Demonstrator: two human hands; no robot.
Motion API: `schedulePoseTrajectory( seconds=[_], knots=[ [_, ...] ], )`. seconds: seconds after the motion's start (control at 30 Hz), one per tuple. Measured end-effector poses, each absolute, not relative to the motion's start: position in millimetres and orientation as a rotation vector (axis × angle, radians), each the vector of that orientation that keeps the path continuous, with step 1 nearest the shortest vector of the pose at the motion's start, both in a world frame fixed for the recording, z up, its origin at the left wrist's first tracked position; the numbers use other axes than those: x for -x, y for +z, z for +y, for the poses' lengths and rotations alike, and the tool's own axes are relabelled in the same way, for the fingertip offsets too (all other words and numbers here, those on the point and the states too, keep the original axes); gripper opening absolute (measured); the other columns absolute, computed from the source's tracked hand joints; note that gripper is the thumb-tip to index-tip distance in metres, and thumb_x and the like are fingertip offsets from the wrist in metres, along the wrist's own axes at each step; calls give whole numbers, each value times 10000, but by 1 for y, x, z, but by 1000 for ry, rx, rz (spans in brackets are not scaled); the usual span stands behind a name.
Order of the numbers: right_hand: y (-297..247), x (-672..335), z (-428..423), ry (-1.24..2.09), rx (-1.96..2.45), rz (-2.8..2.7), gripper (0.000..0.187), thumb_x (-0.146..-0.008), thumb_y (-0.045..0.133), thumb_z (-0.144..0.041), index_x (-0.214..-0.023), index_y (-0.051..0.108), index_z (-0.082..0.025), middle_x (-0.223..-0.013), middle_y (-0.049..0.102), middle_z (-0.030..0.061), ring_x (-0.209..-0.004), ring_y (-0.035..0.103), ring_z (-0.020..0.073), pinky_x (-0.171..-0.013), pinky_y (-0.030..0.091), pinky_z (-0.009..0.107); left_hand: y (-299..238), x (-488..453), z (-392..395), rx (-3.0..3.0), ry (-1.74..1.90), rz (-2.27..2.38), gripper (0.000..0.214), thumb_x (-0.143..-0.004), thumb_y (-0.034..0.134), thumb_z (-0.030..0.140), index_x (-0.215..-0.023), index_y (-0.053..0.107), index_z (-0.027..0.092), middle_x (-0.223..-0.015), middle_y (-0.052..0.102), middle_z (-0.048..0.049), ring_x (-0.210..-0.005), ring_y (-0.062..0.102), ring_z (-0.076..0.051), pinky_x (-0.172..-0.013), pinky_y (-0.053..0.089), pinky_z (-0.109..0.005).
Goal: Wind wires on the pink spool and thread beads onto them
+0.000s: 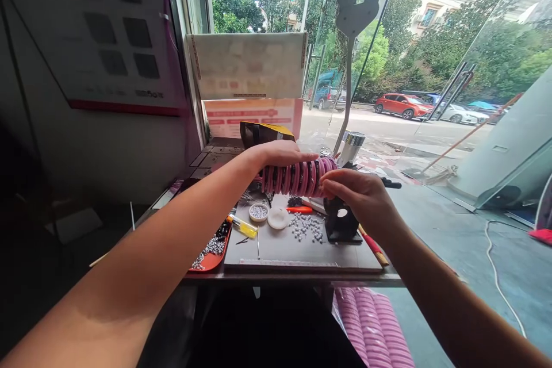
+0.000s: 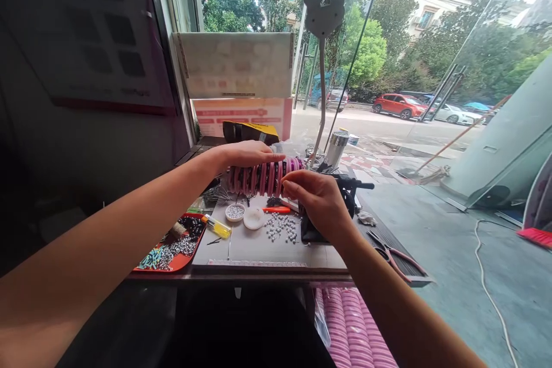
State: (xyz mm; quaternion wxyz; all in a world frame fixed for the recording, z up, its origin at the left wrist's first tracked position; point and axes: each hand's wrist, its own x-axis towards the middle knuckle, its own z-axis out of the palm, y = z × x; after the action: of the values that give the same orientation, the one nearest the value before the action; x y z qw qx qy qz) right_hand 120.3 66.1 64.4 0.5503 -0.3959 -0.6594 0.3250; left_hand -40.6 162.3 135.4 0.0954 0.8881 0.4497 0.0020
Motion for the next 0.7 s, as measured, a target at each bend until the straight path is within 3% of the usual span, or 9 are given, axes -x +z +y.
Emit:
schedulePoseTrajectory(
  seconds=[0.7],
  knots=[
    [61,-116,74,280,1175,-1920,139,-763,530,-260,-745,637,-173,-741,613,38,-683,546,166,-644,406,307,136,43,159,-2541,112,1284,677,-793,251,690,-897,642,147,-1033,635,-119,-950,555,-256,-812,401,-300]
  ],
)
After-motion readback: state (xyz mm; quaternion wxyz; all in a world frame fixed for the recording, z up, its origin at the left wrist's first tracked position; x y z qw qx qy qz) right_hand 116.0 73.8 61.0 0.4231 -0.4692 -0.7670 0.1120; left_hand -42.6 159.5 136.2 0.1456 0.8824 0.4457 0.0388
